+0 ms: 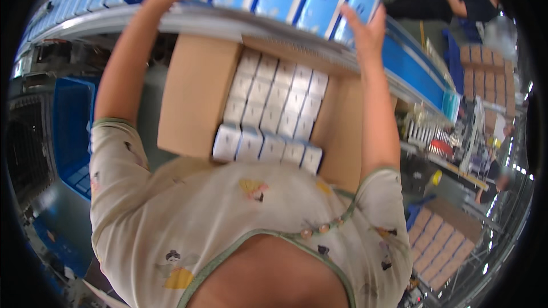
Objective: The person packs small white boxes into a larger shipping carton from a conveyor belt, closes the flaps, moves the carton to a taping machine, and prepares new cartons by hand.
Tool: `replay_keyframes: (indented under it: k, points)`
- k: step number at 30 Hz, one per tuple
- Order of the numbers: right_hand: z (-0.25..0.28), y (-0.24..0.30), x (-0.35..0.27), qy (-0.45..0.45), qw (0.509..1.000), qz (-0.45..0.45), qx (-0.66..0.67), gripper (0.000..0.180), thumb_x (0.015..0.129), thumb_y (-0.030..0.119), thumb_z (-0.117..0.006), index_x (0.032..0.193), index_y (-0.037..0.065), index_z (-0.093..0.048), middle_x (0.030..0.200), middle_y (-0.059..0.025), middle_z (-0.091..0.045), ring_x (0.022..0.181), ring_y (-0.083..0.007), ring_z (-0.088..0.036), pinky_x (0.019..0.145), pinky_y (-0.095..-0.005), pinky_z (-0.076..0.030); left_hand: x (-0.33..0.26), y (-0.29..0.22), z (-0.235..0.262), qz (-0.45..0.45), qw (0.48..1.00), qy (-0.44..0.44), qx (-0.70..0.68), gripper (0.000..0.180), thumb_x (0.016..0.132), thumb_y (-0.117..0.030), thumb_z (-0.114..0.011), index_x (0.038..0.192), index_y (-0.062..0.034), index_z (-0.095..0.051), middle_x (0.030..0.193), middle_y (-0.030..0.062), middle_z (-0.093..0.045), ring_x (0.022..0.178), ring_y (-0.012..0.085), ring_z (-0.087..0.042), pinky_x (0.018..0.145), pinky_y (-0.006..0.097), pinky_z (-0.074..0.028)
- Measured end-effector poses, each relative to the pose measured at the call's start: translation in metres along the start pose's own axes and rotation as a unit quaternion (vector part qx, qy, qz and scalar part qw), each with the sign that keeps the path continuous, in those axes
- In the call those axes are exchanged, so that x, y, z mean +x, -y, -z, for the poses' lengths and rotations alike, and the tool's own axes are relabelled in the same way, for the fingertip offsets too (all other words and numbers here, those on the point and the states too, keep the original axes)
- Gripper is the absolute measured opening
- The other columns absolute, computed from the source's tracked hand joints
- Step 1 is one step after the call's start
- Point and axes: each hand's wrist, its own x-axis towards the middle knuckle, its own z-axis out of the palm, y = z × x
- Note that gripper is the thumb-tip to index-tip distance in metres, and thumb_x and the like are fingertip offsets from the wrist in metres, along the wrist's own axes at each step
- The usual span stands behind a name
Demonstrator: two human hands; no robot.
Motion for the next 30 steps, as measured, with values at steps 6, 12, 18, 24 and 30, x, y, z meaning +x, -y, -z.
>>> replay_keyframes:
  k: [6, 12, 18, 24, 30]
  points:
    - [0.05, 0.046, -0.133, -0.101, 0.992, 0.055, 0.047, 0.084, 0.065, 0.024, -0.075, 0.128, -0.001, -0.024, 0.115, -0.0134, -0.043, 0.1, -0.019, -0.048, 0.087, -0.0313, -0.04, -0.111, -0.141, 0.054, 0.074, 0.988, 0.062, -0.119, 0.094, 0.062, -0.047, -0.073, 0.131, -0.0039, -0.024, 0.102, 0.0187, -0.055, 0.097, 0.0272, -0.057, 0.079, 0.038, -0.05]
    - [0.093, -0.041, -0.265, 0.088, 0.898, -0.418, 0.104, 0.059, 0.071, 0.033, -0.069, 0.113, -0.002, -0.044, 0.1, -0.0102, -0.054, 0.095, -0.0169, -0.052, 0.08, -0.0292, -0.042, -0.227, -0.155, -0.017, 0.288, 0.894, 0.337, -0.062, 0.089, 0.065, -0.052, -0.068, 0.126, 0.0004, -0.03, 0.103, 0.0229, -0.056, 0.095, 0.0325, -0.058, 0.08, 0.037, -0.046]
    - [0.051, -0.125, -0.226, 0.375, 0.759, -0.235, -0.478, 0.055, 0.083, 0.05, -0.042, 0.078, -0.001, -0.064, 0.079, -0.0223, -0.061, 0.076, -0.0355, -0.06, 0.066, -0.0405, -0.047, -0.239, -0.102, -0.132, 0.096, 0.772, 0.579, 0.246, 0.056, 0.083, -0.053, -0.041, 0.085, -0.0029, -0.065, 0.089, 0.0147, -0.063, 0.088, 0.0342, -0.058, 0.079, 0.04, -0.044]
    - [0.031, -0.168, -0.192, 0.368, 0.803, -0.306, -0.356, 0.056, 0.082, 0.056, -0.039, 0.095, 0.007, -0.064, 0.1, -0.0186, -0.059, 0.098, -0.0318, -0.054, 0.085, -0.0379, -0.041, -0.227, -0.083, -0.159, 0.169, 0.763, 0.623, 0.047, 0.064, 0.084, -0.057, -0.034, 0.108, -0.0031, -0.058, 0.115, 0.0196, -0.053, 0.108, 0.0338, -0.049, 0.091, 0.04, -0.037]
    - [0.002, -0.205, -0.234, 0.517, 0.781, -0.315, -0.152, 0.068, 0.085, 0.058, -0.031, 0.125, 0.005, -0.044, 0.131, -0.0147, -0.04, 0.123, -0.0236, -0.035, 0.102, -0.0294, -0.024, -0.229, -0.071, -0.168, 0.087, 0.708, 0.7, -0.039, 0.06, 0.083, -0.055, -0.038, 0.095, -0.0016, -0.063, 0.097, 0.0155, -0.061, 0.094, 0.0248, -0.054, 0.087, 0.037, -0.038]
